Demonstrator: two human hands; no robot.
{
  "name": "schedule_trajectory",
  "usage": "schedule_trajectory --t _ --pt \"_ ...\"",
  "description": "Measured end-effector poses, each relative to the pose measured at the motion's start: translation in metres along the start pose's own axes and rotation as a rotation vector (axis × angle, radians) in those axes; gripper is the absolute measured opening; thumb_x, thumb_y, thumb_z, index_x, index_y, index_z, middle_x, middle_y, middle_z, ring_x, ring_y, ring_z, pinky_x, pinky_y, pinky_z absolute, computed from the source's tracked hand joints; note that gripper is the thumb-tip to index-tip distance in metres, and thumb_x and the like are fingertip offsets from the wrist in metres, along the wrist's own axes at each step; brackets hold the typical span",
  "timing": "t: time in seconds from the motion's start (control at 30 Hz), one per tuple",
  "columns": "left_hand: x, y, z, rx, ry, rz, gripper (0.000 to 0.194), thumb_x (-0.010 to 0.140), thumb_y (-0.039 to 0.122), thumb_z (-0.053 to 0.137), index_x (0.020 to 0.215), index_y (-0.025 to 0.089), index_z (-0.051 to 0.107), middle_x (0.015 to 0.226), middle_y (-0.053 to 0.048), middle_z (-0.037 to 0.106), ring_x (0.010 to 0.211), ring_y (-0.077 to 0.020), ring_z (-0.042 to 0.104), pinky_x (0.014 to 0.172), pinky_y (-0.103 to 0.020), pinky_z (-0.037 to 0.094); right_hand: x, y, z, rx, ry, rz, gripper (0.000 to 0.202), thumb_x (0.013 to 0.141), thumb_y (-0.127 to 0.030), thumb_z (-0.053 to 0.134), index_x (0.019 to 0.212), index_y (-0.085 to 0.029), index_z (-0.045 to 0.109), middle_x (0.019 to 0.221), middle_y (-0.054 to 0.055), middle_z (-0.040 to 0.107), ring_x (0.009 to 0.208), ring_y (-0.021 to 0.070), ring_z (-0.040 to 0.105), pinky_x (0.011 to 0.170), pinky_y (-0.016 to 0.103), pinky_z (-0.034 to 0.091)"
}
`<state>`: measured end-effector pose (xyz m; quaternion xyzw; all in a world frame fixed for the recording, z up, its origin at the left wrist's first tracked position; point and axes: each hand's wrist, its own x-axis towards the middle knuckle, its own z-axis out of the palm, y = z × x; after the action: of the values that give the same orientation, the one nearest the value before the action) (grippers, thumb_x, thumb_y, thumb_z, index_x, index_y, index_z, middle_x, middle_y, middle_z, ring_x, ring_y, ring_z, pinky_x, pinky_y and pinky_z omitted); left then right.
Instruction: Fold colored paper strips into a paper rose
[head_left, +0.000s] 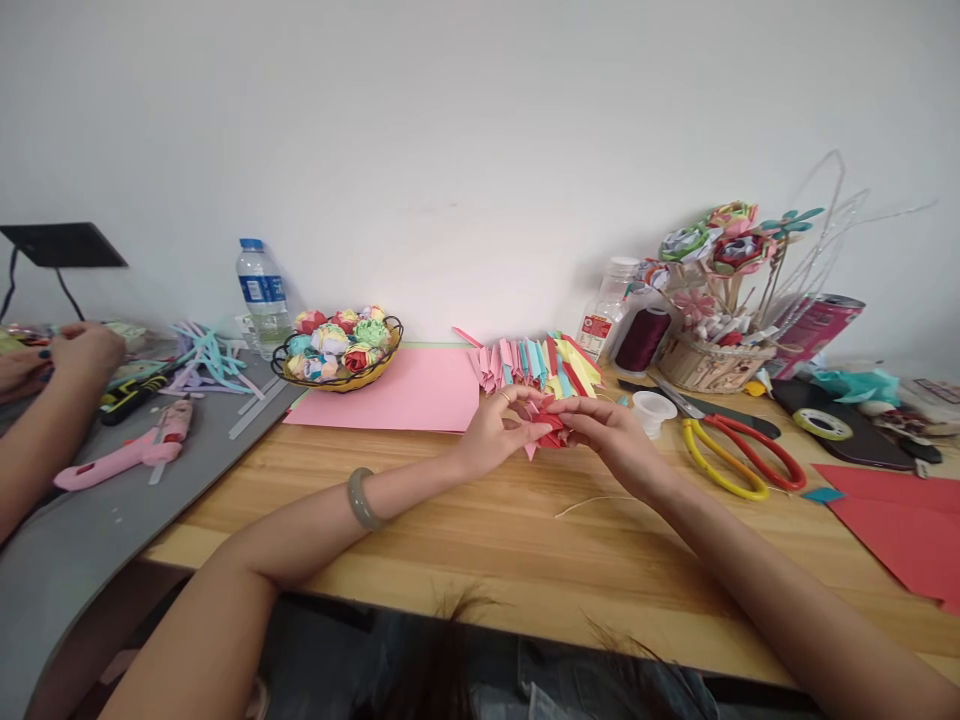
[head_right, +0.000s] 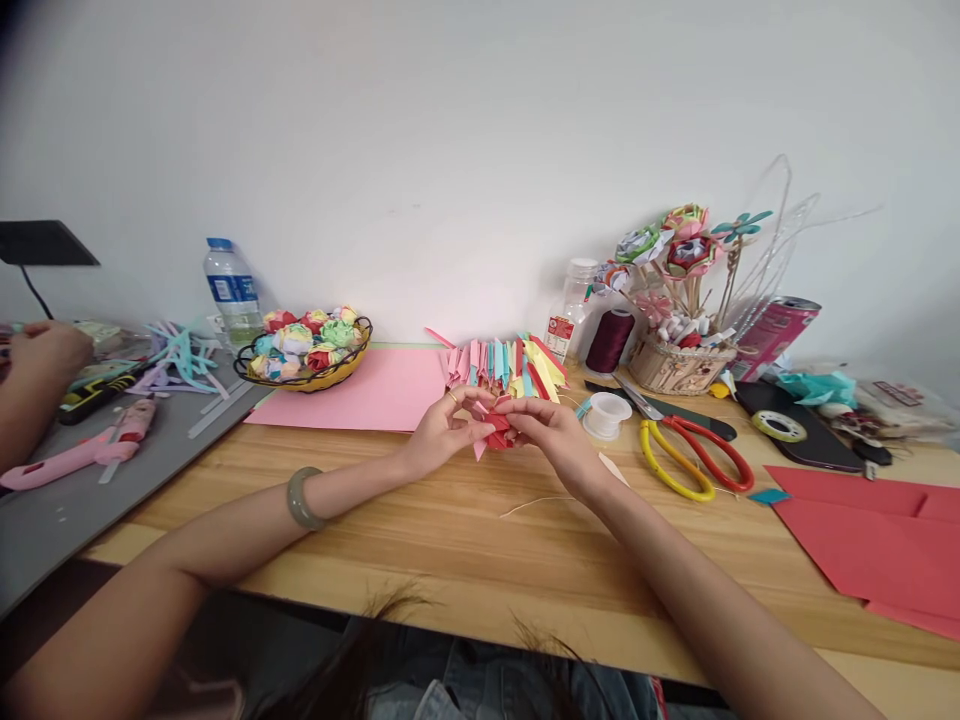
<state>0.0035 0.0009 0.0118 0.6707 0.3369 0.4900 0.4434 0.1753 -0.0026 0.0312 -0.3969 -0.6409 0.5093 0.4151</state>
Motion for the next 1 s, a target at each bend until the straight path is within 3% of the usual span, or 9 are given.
schedule_trajectory --t 0.13,0.27,0.37,0.5,0.57,0.63,0.77,1.0 --pt "0.005 -0.007 -0.005 -0.126 0.039 -0.028 0.039 0.074 0.034 0.057 0.109 0.019 0.050 0.078 0.000 0.055 0.068 -0.0097 0.055 0.063 -0.022 0.046 -0.001 -0.001 0.000 -0.236 -0.022 -0.065 0.019 0.074 -0.023 0.052 0.086 -0.017 0.064 0.075 0.003 0.065 0.063 0.0128 0.054 0.054 0.025 0.041" --pt "0.010 -0.009 -0.004 -0.187 0.028 -0.151 0.029 0.073 0.034 0.058 0.094 0.014 0.057 0.070 0.000 0.057 0.059 -0.0075 0.051 0.056 -0.019 0.041 -0.003 0.000 0.005 -0.662 0.038 -0.355 0.017 0.078 -0.025 0.051 0.084 -0.017 0.064 0.080 0.005 0.065 0.059 0.0120 0.051 0.053 0.025 0.039" --pt "0.009 -0.007 -0.001 -0.288 0.016 -0.256 0.031 0.069 0.033 0.063 0.092 0.013 0.056 0.072 -0.001 0.059 0.063 -0.0083 0.053 0.058 -0.019 0.041 -0.006 0.003 0.008 -0.807 0.028 -0.477 0.019 0.082 -0.020 0.045 0.091 -0.018 0.062 0.080 0.005 0.065 0.060 0.0121 0.053 0.056 0.025 0.041" --pt "0.006 -0.009 0.003 -0.482 -0.197 -0.459 0.034 0.070 0.042 0.060 0.081 0.011 0.058 0.072 -0.003 0.060 0.063 -0.0090 0.054 0.060 -0.021 0.044 -0.009 0.007 0.010 -0.897 0.059 -0.530 0.018 0.084 -0.019 0.043 0.085 -0.018 0.060 0.078 0.005 0.066 0.064 0.0140 0.058 0.057 0.025 0.042" --pt "0.005 -0.013 0.003 -0.577 -0.323 -0.547 0.038 0.071 0.047 0.056 0.080 0.010 0.058 0.068 -0.004 0.060 0.056 -0.0098 0.054 0.052 -0.022 0.044 -0.010 0.006 0.010 -0.918 0.082 -0.558 0.017 0.084 -0.019 0.043 0.082 -0.017 0.059 0.076 0.006 0.065 0.063 0.0144 0.057 0.056 0.025 0.042" --pt "0.006 -0.017 0.002 -0.625 -0.383 -0.550 0.036 0.068 0.045 0.061 0.079 0.010 0.057 0.065 -0.004 0.059 0.050 -0.0106 0.053 0.044 -0.021 0.042 -0.011 0.005 0.011 -0.900 0.089 -0.572 0.018 0.085 -0.019 0.042 0.079 -0.017 0.059 0.073 0.005 0.064 0.062 0.0138 0.057 0.055 0.025 0.042" --pt "0.007 -0.021 0.001 -0.621 -0.398 -0.471 0.031 0.063 0.034 0.068 0.078 0.009 0.057 0.065 -0.005 0.059 0.051 -0.0127 0.057 0.040 -0.021 0.042 -0.013 0.000 0.014 -0.825 0.108 -0.583 0.019 0.086 -0.020 0.042 0.076 -0.017 0.058 0.070 0.003 0.063 0.060 0.0124 0.056 0.055 0.024 0.043" --pt "0.007 -0.018 -0.001 -0.596 -0.440 -0.483 0.039 0.068 0.043 0.063 0.083 0.007 0.057 0.070 -0.009 0.062 0.054 -0.0134 0.058 0.045 -0.023 0.045 -0.018 0.001 0.015 -0.809 0.154 -0.693 0.017 0.086 -0.019 0.043 0.080 -0.017 0.059 0.068 0.003 0.062 0.058 0.0118 0.054 0.053 0.024 0.043"
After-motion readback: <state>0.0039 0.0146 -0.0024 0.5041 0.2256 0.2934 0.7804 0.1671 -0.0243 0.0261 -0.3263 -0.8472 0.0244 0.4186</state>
